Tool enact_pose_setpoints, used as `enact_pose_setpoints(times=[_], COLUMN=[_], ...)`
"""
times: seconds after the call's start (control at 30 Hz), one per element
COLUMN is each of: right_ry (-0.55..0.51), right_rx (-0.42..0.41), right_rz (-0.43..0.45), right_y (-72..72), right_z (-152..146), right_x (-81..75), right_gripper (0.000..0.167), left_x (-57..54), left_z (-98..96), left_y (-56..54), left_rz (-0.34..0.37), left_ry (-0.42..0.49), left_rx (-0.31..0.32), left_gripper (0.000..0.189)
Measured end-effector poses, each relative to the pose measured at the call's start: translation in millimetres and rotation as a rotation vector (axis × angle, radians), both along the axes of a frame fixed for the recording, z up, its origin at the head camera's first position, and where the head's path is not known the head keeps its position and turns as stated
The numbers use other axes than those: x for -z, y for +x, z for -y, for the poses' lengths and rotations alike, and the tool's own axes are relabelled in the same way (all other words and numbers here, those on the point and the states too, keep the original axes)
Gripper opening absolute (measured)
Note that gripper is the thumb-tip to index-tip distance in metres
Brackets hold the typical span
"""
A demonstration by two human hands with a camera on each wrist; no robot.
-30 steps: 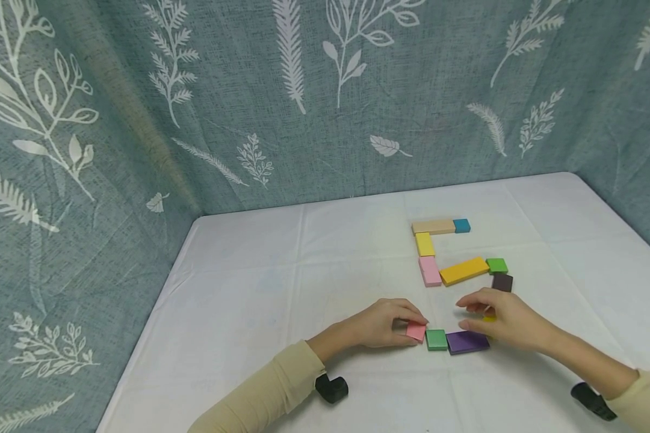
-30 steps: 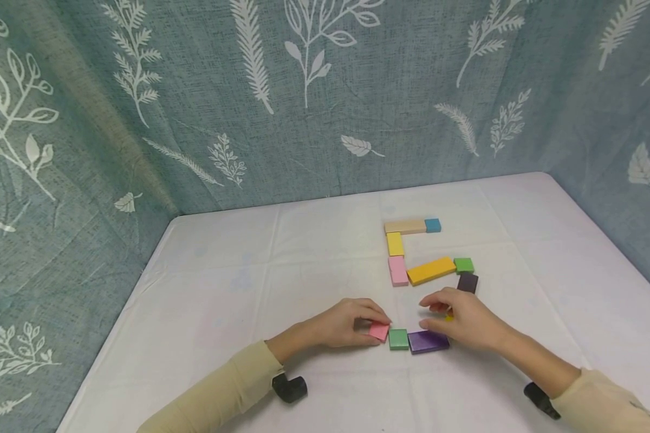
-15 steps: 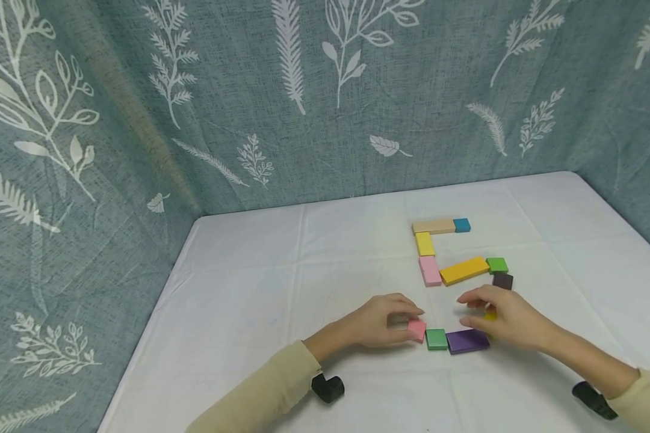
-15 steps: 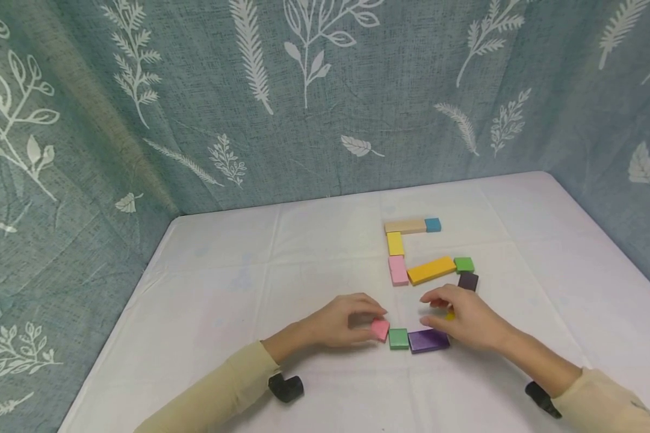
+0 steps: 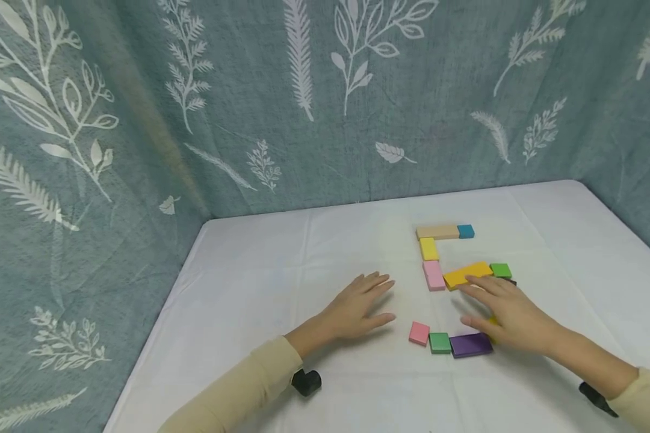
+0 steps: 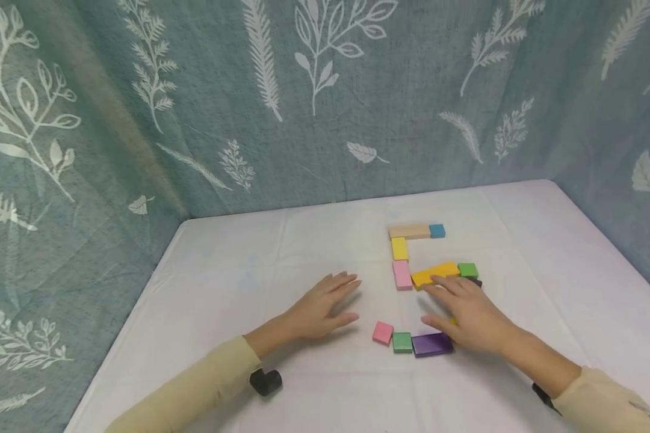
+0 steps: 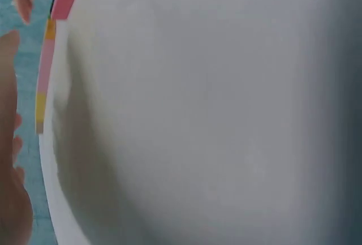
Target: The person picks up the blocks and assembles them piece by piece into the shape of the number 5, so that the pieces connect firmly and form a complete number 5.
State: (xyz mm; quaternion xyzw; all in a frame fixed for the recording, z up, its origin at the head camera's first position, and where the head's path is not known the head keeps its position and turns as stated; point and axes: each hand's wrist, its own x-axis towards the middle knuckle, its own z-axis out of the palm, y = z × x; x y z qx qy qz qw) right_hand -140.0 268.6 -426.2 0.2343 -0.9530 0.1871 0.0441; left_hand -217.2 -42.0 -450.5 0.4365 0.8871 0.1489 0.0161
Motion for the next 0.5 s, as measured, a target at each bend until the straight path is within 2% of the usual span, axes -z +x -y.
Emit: enact_pose_setpoints(times=[0.17,0.3,0.5], right_ry=[0.112,0.18,0.265], right_rx=[0.057,0.123,0.22], right_rz=[-0.027,-0.031,-0.063], right_y=[-13.3,-25.7,-47.4], right_z=[-7.4,-19.3,-40.3], right_x=[-2.9,-5.3,-13.6], right_gripper=[0.063,0.068,0.071], left_x=[-6.7,-12.6,-23.9], left_z=[18.7,36.4,62.4], left_y=[-18.7,-37.8,-68.1], left_rz=[-0.017,-0.061,-0.091], left_ry=[-0.056,-0.083,-0.124], left_rx=[-0.087,-0.187,-0.332], left_gripper=[0.067,0.07,0.073])
